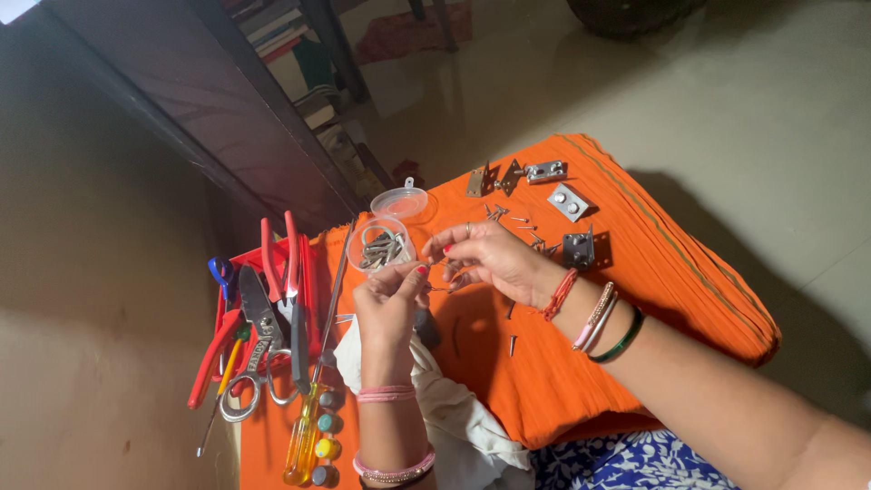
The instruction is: The person sits on the floor and assembles small metal hardware components, including nails and hinges, by hand. They pick up individual nails, attach them to wire or other parts, and place the assembled pieces on an orange cloth. The workspace includes various tools like pliers and scissors, but the assembly is done manually.
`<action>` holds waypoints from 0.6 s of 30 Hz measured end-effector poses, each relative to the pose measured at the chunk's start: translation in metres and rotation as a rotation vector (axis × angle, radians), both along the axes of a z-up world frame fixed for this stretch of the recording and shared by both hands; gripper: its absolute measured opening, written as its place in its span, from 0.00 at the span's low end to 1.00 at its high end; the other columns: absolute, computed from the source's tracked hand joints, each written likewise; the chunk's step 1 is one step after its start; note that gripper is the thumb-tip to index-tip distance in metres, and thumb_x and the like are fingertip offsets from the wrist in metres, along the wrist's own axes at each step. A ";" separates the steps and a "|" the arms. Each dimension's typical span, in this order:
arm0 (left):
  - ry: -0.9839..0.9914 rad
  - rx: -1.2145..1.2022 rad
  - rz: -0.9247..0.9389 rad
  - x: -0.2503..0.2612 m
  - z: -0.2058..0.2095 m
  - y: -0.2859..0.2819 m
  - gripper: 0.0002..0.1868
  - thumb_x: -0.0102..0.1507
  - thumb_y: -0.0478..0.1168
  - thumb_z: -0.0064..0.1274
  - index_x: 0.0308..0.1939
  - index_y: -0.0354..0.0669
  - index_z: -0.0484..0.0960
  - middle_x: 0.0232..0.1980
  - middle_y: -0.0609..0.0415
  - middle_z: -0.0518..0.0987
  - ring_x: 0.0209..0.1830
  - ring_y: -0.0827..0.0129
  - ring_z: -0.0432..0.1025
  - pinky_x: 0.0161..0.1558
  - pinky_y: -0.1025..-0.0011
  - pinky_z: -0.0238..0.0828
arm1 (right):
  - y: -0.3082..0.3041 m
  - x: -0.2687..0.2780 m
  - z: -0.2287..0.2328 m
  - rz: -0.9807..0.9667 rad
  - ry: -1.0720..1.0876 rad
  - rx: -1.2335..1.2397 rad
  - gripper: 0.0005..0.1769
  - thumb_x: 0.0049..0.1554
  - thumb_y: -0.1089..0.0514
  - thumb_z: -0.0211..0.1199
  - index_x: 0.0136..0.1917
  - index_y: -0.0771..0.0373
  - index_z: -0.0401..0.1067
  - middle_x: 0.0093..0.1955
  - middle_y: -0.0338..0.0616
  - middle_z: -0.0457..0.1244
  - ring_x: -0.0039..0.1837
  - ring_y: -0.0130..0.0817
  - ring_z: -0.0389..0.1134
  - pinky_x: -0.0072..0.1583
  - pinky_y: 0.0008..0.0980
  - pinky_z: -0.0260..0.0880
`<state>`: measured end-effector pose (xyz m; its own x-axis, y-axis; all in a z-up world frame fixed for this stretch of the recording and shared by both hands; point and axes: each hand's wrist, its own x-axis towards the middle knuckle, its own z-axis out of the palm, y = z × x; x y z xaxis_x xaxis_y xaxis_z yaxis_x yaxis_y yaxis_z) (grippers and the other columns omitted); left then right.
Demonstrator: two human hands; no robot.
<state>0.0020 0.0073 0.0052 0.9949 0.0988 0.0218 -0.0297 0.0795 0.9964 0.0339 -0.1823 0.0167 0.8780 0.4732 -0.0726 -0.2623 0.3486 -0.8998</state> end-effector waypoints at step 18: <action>-0.057 0.069 0.085 -0.005 0.013 -0.007 0.07 0.61 0.32 0.60 0.41 0.30 0.87 0.30 0.57 0.81 0.27 0.76 0.71 0.32 0.77 0.68 | -0.015 0.004 0.012 0.155 0.043 -0.013 0.24 0.53 0.67 0.65 0.63 0.59 0.72 0.48 0.40 0.69 0.49 0.26 0.73 0.56 0.33 0.76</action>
<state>-0.0029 0.0001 0.0183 0.9798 0.1795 0.0879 -0.0904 0.0058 0.9959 0.0377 -0.1975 0.0288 0.7902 0.6019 -0.1154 -0.3506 0.2895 -0.8907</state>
